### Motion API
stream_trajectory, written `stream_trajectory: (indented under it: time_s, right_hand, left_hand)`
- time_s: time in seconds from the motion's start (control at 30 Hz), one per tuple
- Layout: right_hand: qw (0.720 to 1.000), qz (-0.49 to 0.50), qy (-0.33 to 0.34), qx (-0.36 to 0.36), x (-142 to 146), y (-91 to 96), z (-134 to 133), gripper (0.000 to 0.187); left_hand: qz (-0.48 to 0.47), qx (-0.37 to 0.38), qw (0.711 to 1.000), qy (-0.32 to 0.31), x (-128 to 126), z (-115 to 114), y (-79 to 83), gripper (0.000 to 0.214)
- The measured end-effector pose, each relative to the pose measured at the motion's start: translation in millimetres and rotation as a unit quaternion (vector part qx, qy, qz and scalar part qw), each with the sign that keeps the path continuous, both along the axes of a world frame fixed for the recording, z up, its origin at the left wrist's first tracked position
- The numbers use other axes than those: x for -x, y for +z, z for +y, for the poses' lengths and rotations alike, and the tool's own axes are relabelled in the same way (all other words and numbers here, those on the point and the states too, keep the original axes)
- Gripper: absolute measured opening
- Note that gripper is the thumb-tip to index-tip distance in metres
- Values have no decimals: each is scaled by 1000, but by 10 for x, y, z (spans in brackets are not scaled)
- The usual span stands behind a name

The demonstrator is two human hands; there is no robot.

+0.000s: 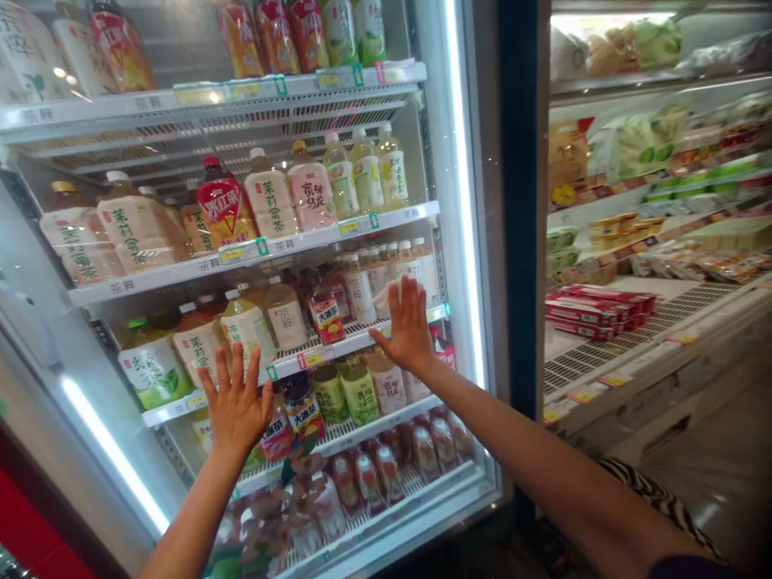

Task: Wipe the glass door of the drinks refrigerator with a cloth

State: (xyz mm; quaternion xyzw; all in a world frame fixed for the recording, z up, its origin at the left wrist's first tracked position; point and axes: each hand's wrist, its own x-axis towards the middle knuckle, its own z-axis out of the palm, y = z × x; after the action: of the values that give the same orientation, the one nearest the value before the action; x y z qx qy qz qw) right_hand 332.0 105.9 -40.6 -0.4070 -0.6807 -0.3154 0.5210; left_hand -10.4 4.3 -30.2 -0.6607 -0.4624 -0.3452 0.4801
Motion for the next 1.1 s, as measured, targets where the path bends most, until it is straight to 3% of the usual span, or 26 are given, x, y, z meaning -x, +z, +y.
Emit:
stream_trajectory:
  time_s: [0.03, 0.1, 0.2, 0.27, 0.37, 0.43, 0.5, 0.57, 0.63, 0.7, 0.77, 0.9, 0.97, 1.0, 1.1]
  right_hand:
    - [999, 34, -7, 5, 24, 59, 10, 101]
    - [1000, 19, 3, 19, 60, -34, -20, 105]
    - [991, -122, 50, 31, -13, -496, -127, 110]
    - [977, -201, 74, 27, -155, -704, -166, 106]
    - [976, -207, 62, 29, -356, -603, -137, 99]
    - [993, -113, 21, 41, -384, -445, -113, 97]
    - [998, 6, -19, 56, -315, -461, -135, 95]
    - [997, 41, -22, 64, -200, -712, -202, 94]
    - [998, -22, 3, 58, -109, -1042, -273, 93]
    - [995, -78, 23, 53, -78, -1186, -299, 93]
    - [997, -51, 19, 59, -89, -995, -264, 91]
    - [995, 73, -17, 59, -55, -204, -129, 89]
    - [995, 86, -24, 53, 33, -161, -132, 91]
    - [995, 77, -20, 53, 84, -284, -167, 91]
    - [998, -8, 13, 65, 190, -945, -345, 91]
  left_hand:
    - [-7, 2, 1000, 0, -38, 0, 0, 83]
    - [-10, 6, 1000, -5, -170, 8, 22, 83]
    - [28, 13, 999, -26, -516, 57, 122, 78]
    - [61, 17, 997, -51, -812, 121, 209, 74]
    - [88, 24, 991, -94, -1232, 250, 260, 72]
    - [98, 30, 989, -107, -1426, 336, 190, 72]
    - [103, 33, 989, -101, -1529, 407, 55, 73]
    - [103, 31, 990, -90, -1557, 454, -89, 73]
    - [103, 26, 991, -85, -1546, 477, -188, 73]
    - [104, 25, 991, -81, -1531, 480, -226, 73]
    - [106, 29, 991, -78, -1526, 472, -222, 72]
    - [102, 35, 991, -76, -1527, 462, -198, 72]
    - [102, 38, 991, -79, -1519, 465, -199, 72]
    - [104, 41, 990, -82, -1515, 466, -204, 72]
    - [112, 45, 989, -88, -1504, 459, -221, 70]
